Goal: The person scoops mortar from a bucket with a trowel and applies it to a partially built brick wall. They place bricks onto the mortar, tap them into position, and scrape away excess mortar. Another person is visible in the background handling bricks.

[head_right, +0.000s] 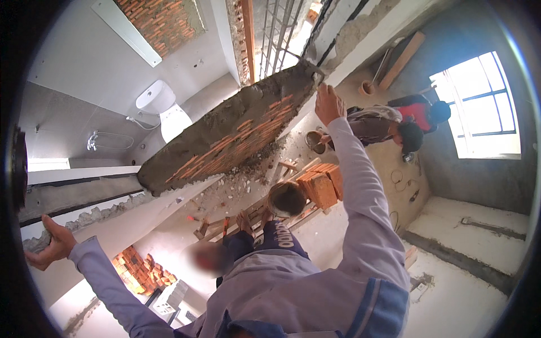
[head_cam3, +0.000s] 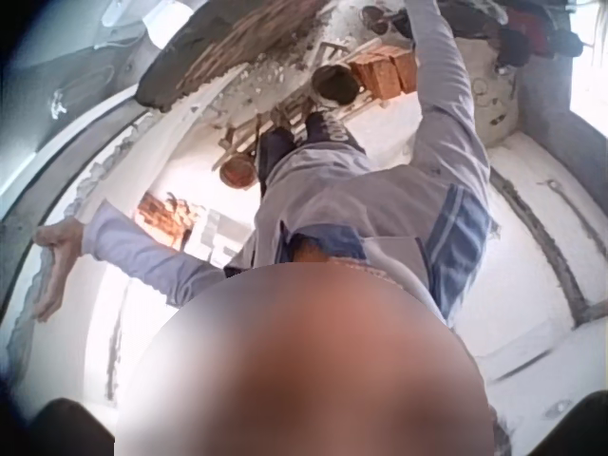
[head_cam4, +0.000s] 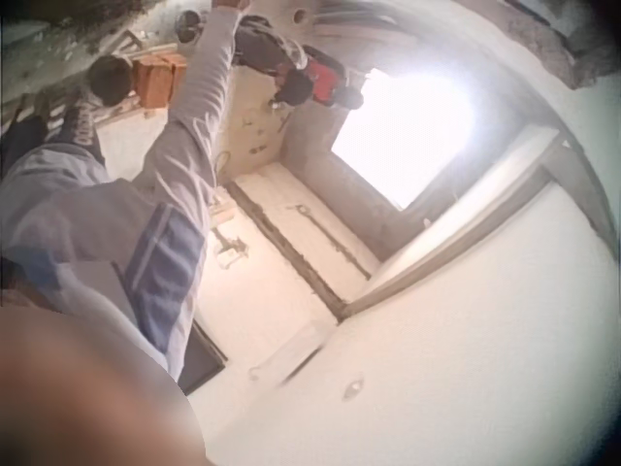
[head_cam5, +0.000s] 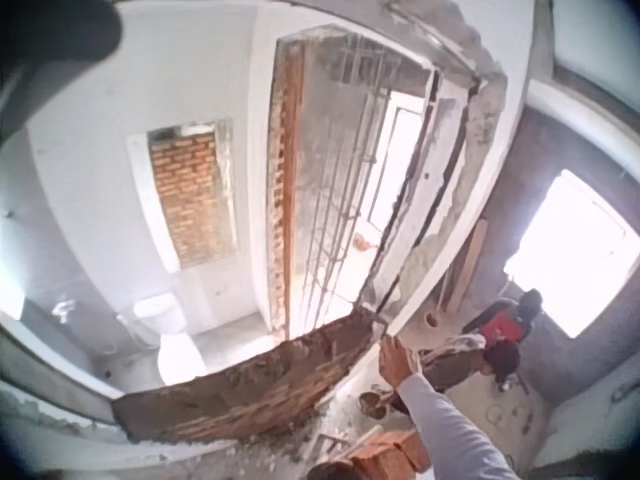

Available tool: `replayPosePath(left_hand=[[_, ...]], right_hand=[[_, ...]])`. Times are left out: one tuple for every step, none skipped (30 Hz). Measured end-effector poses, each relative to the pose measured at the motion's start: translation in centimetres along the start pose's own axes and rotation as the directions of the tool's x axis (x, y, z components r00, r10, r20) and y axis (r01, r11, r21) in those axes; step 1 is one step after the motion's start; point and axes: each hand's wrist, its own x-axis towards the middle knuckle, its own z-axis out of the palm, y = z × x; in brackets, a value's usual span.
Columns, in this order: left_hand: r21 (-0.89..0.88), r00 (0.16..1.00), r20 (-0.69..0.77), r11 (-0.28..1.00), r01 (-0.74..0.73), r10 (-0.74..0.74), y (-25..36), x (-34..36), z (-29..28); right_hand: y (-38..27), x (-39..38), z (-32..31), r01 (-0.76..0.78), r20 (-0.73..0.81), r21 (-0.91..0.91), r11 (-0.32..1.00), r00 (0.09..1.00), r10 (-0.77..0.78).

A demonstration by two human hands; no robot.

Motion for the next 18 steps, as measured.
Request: replayPosePath(left_hand=[[0.020, 1.000, 0.007, 1.000, -0.002, 0.002, 0.0, 0.0, -0.1], [0.031, 1.000, 0.022, 0.999, -0.012, 0.011, -0.1, 0.1, -0.2], [0.050, 0.999, 0.039, 0.998, -0.028, 0.026, -0.2, 0.3, -0.3], [0.057, 0.999, 0.047, 0.998, -0.026, 0.023, -0.1, 0.3, -0.5], [0.057, 0.998, 0.055, 0.998, -0.021, 0.018, 0.0, 0.3, -0.4], [0.045, 0.998, 0.057, 0.999, -0.002, 0.000, 0.2, 0.0, -0.2], [0.058, 0.998, 0.055, 0.998, 0.001, -0.004, 0.1, -0.1, -0.3], [0.066, 0.998, 0.056, 0.998, 0.001, -0.005, 0.1, 0.0, -0.4], [0.080, 0.999, 0.053, 0.997, -0.006, 0.002, 0.2, 0.0, -0.2], [0.064, 0.998, 0.066, 0.998, -0.004, 0.000, 0.3, -0.3, 0.0], [0.066, 0.997, 0.074, 0.998, -0.008, 0.003, 0.1, -0.1, -0.3], [0.060, 0.996, 0.085, 0.998, 0.000, -0.005, -0.1, -0.1, -0.7], [0.071, 0.996, 0.094, 0.997, 0.001, -0.007, -0.2, 0.0, -0.9], [0.078, 0.995, 0.100, 0.997, 0.006, -0.013, -0.1, 0.0, -0.9], [0.101, 0.994, 0.110, 0.995, -0.005, -0.006, 0.4, 0.1, -0.9], [0.104, 0.993, 0.114, 0.994, -0.010, -0.002, 0.5, 0.1, -1.0], [0.111, 0.994, 0.113, 0.994, -0.016, 0.003, 0.7, 0.3, -0.9], [0.102, 0.995, 0.102, 0.995, -0.017, 0.006, 0.6, 0.4, -0.8]], right_hand=[[-0.4, 0.0, -0.1, -0.008, -0.027, 0.020, 1.000, 1.000, 0.008], [-0.7, 0.1, -0.1, -0.015, -0.053, 0.039, 0.999, 0.998, 0.017], [-0.9, 0.1, 0.1, -0.022, -0.080, 0.059, 0.998, 0.996, 0.026], [-0.4, 0.6, 0.5, -0.038, -0.037, 0.043, 0.998, 0.999, 0.040], [0.3, 0.8, 0.9, -0.065, 0.010, 0.022, 0.998, 0.998, 0.065], [1.2, 0.5, 1.2, -0.092, 0.056, 0.001, 0.996, 0.994, 0.092], [0.8, -0.2, 1.3, -0.104, 0.020, 0.063, 0.993, 0.995, 0.102], [0.0, -0.6, 0.8, -0.103, -0.017, 0.129, 0.986, 0.994, 0.106], [-0.5, -0.6, 0.5, -0.100, -0.054, 0.194, 0.976, 0.992, 0.113], [0.0, -1.2, 0.2, 0.036, -0.154, 0.182, 0.983, 0.988, -0.008], [-0.5, -1.4, -0.4, -0.154, 0.071, 0.415, 0.897, 0.988, 0.137], [-1.0, -2.0, -1.1, -0.368, 0.320, 0.573, 0.732, 0.923, 0.214], [-1.7, -2.4, -2.2, -0.575, 0.554, 0.634, 0.517, 0.804, 0.215], [-2.8, -3.0, -3.3, -0.641, 0.619, 0.702, 0.310, 0.765, 0.178], [-3.3, -3.2, -3.5, -0.690, 0.675, 0.682, 0.242, 0.722, 0.156], [-3.5, -3.6, -3.8, -0.739, 0.728, 0.651, 0.173, 0.673, 0.131], [-3.8, -4.0, -4.0, -0.783, 0.777, 0.613, 0.106, 0.622, 0.100], [-4.3, -4.1, -3.2, -0.805, 0.797, 0.587, 0.085, 0.594, 0.108]])
